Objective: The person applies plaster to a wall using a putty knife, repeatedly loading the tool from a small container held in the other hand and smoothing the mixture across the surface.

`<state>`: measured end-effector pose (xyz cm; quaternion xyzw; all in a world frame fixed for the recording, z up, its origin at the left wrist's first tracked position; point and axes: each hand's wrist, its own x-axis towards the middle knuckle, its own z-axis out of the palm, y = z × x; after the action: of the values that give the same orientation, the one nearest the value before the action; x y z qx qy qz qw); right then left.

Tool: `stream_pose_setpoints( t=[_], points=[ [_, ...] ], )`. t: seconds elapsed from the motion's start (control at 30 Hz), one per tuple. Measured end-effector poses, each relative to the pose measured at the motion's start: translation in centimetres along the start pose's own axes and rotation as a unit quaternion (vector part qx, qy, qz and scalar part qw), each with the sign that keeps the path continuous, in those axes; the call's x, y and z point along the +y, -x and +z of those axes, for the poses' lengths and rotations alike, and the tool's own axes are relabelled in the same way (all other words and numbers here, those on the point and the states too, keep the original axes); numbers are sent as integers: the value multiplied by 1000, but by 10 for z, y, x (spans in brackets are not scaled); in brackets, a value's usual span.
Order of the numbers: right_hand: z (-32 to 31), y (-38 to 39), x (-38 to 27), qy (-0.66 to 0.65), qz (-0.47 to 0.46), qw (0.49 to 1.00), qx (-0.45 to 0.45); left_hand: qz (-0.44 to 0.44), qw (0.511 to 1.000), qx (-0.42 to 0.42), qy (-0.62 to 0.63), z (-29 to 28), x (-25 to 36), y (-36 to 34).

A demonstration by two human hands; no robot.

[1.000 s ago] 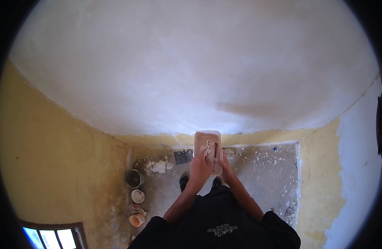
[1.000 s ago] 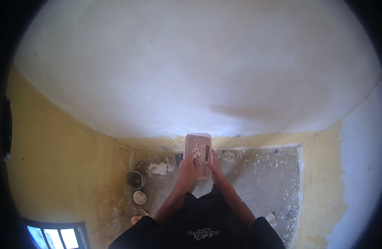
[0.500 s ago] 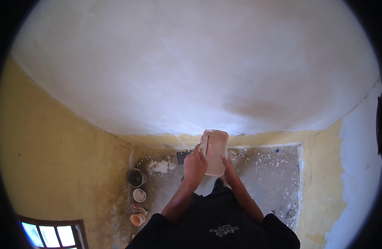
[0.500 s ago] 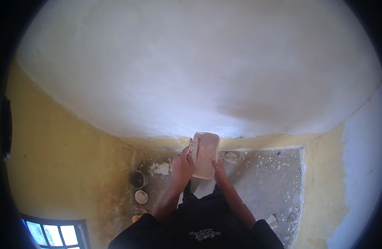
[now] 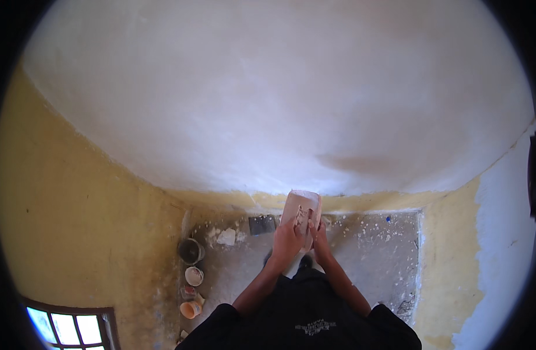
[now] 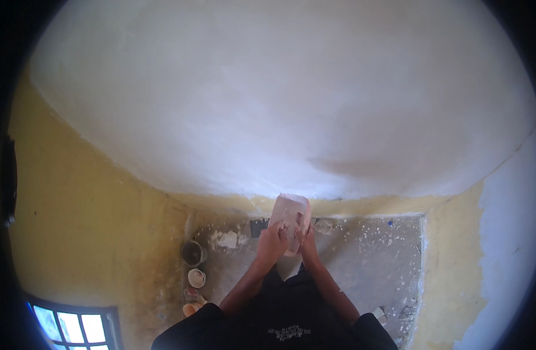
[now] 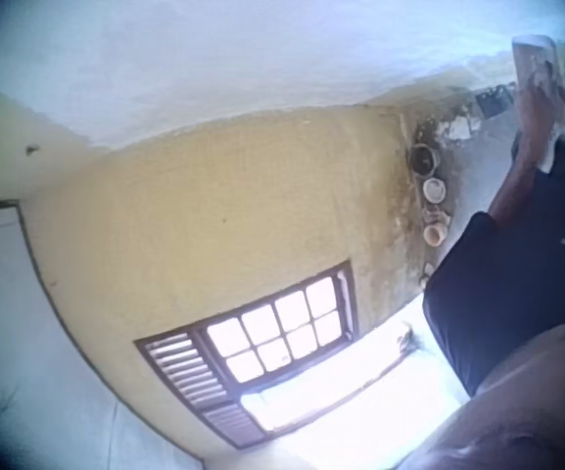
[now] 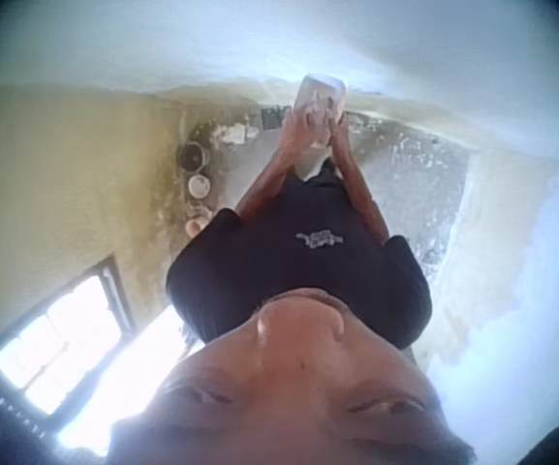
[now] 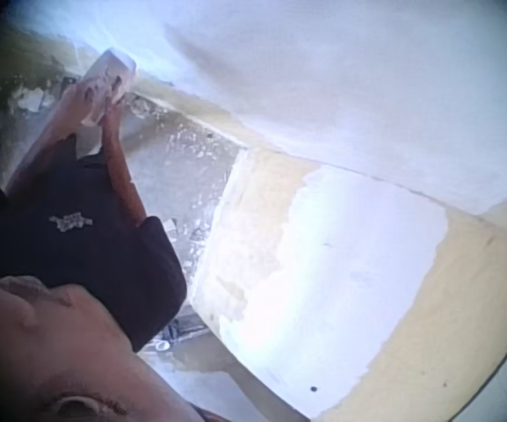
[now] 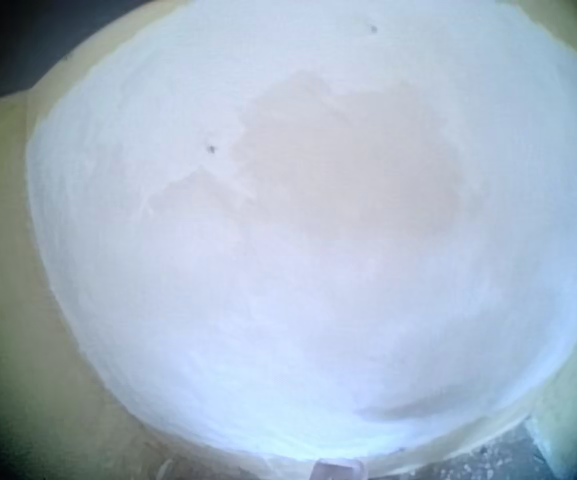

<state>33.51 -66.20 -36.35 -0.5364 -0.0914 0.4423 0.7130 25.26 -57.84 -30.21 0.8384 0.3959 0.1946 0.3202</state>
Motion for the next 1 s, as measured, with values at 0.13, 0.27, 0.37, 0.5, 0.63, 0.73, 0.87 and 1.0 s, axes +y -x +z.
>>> stream_pose_setpoints(
  t=[0.13,0.27,0.37,0.5,0.63,0.73,0.87,1.0],
  points=[
    [-3,-5,6,-5,-45,999,-3,-10,996,-30,79,-2,-3,-6],
    [0,3,10,-24,14,999,17,-21,992,-71,106,-14,-19,-7],
    [6,8,19,-64,24,996,49,-72,964,-63,250,-36,-32,-11],
    [11,6,32,-89,-16,993,78,-60,941,-124,308,-55,-59,-24],
    [25,12,43,-142,-64,983,95,-161,811,-209,522,-76,-77,-25],
    [17,11,56,-156,-78,982,71,-163,750,-237,595,-73,-84,-20],
    [7,2,53,-163,-86,982,37,-154,697,-249,655,-68,-88,-15],
    [-3,4,43,-143,-81,986,29,-145,662,-228,699,-52,-90,-9]
  ],
)
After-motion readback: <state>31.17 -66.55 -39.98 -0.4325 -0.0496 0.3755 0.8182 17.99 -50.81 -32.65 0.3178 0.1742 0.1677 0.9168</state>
